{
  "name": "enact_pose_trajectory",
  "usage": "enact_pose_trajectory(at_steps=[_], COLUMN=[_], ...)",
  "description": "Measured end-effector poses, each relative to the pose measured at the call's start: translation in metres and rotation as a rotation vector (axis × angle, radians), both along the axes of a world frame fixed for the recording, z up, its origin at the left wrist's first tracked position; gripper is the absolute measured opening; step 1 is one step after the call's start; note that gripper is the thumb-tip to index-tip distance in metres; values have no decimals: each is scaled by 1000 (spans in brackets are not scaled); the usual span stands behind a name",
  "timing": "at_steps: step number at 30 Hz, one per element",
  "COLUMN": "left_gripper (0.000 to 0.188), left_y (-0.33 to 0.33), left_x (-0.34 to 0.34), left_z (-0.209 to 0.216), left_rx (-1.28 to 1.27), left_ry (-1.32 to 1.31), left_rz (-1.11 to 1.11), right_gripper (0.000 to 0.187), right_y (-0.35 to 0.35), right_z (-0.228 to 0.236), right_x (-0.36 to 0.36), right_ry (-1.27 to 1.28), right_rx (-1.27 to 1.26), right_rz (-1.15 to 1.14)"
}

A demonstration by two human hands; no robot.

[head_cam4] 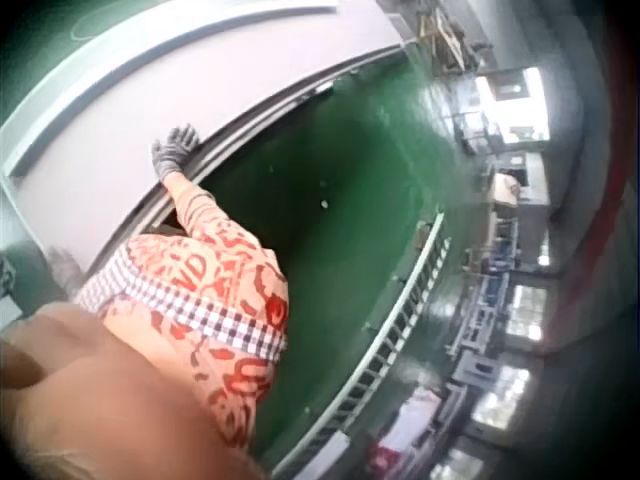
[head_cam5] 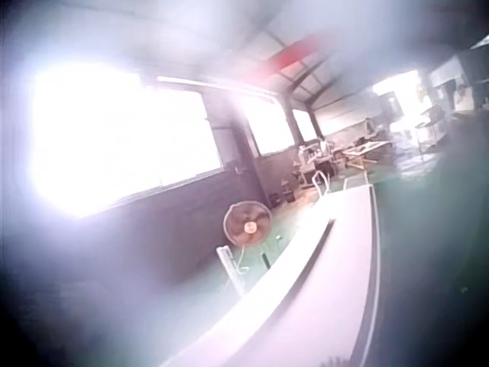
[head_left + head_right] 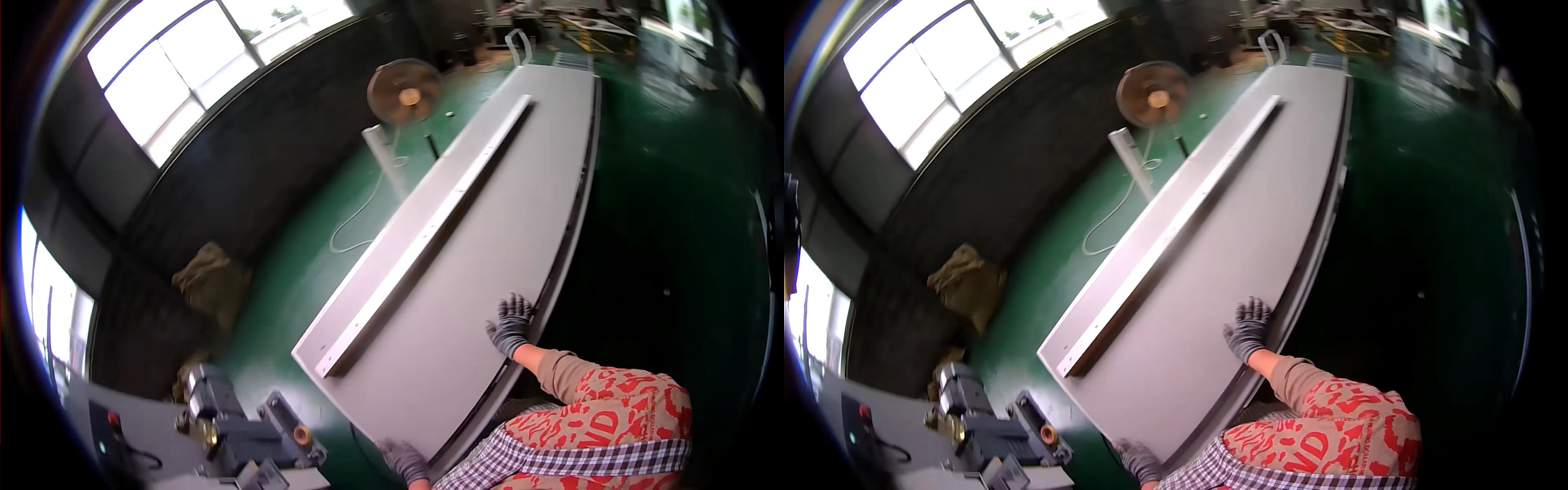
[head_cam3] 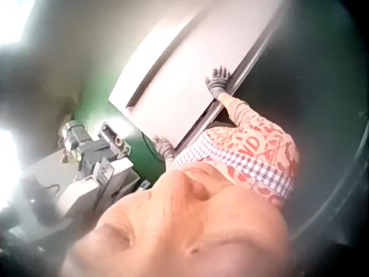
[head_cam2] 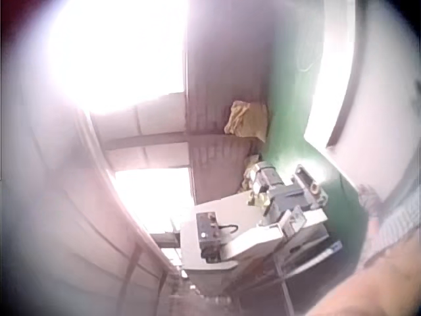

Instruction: The person lifts white boards and feeds them one at a time into the intake of an industrial edge-banding machine.

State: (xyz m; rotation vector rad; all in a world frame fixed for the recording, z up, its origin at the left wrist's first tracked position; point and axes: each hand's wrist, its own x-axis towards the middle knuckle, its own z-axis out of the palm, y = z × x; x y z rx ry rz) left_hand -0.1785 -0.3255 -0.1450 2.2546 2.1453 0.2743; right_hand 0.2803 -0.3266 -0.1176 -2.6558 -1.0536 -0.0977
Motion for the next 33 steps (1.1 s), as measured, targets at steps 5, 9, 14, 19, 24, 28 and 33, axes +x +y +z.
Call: enact_pose_trajectory(at_steps=[5,9,14,19,24,28,33], left_gripper=[66,68,67,67,65,66,66], left_y=[0,-53,-79,-71,-83,-67,-72], left_x=[-7,5,0,7,-7,1,1], left_z=[1,-21,23,34,59,62,37], left_rx=[131,10,-38,-99,-165,-167,-79], left_ry=[-108,-235,-338,-411,-355,-283,-281], left_rz=[109,87,103,79,149,87,111], right_gripper=[76,70,75,74,72,73,73], right_y=[37,-24,-31,-17,10,-8,-3], right_z=[39,15,13,-24,-41,-20,-17], right_x=[-22,-9,-11,25,19,7,-22], right_ry=[-1,-129,-155,-134,-106,-144,-220], right_rx=[-38,-325,-457,-351,-403,-406,-420], right_rz=[-9,-107,-108,-186,-113,-118,103])
